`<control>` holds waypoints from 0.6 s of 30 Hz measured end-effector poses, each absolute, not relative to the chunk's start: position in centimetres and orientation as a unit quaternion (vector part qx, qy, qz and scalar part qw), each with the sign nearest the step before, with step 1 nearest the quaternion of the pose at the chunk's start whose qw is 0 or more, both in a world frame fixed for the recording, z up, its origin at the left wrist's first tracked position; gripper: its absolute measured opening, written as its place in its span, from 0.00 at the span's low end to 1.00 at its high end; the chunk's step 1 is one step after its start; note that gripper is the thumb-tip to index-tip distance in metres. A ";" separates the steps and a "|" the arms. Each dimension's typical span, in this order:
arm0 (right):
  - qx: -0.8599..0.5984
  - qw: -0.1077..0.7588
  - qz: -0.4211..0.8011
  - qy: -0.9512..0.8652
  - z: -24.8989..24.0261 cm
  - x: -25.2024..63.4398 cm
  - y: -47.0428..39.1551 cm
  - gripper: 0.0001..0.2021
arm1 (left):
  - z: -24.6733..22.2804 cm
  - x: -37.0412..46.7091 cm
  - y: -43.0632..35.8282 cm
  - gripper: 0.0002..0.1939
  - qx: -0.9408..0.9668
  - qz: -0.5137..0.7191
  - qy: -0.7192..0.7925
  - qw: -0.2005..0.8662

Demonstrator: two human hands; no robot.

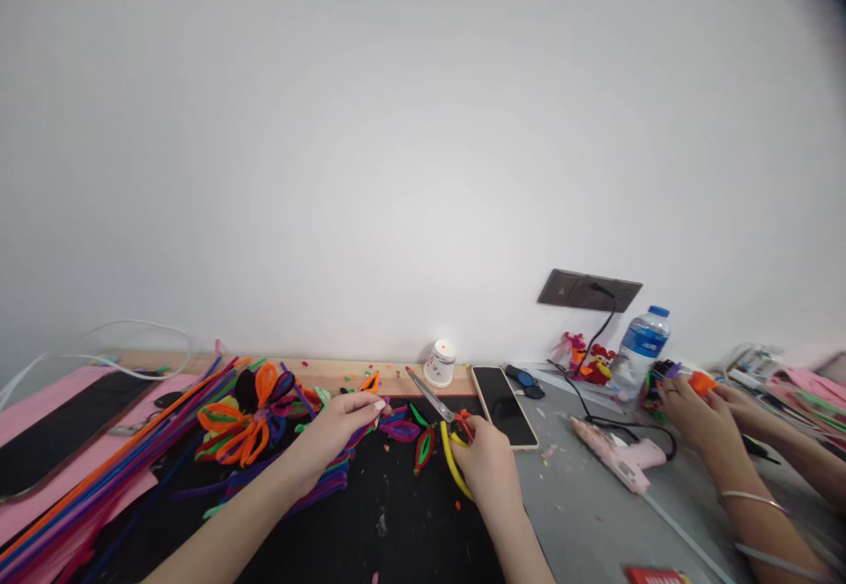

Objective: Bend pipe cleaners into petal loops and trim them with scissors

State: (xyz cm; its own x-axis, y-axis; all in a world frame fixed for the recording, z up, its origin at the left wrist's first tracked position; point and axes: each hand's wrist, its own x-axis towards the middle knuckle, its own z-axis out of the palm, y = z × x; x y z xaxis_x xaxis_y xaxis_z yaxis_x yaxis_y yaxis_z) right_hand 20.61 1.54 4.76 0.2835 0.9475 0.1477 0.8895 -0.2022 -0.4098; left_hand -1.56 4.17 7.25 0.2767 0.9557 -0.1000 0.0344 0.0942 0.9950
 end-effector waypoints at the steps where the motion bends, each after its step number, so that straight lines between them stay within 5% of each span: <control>1: -0.780 0.210 0.076 -0.585 4.5 21.0 1.7 0.06 | 7.3 -1.5 4.0 0.12 0.531 0.396 0.448 0.601; 8: -0.759 0.232 0.086 -0.602 3.3 21.7 2.3 0.07 | 7.5 -1.1 3.7 0.11 0.462 0.398 0.434 0.663; 12: -0.685 0.357 0.074 -0.631 4.4 20.9 1.9 0.05 | 7.0 -0.6 3.6 0.11 0.436 0.434 0.395 0.683; 18: -0.518 0.415 0.322 -0.675 4.7 18.0 0.7 0.14 | 5.3 1.5 1.9 0.10 0.403 0.471 0.374 0.690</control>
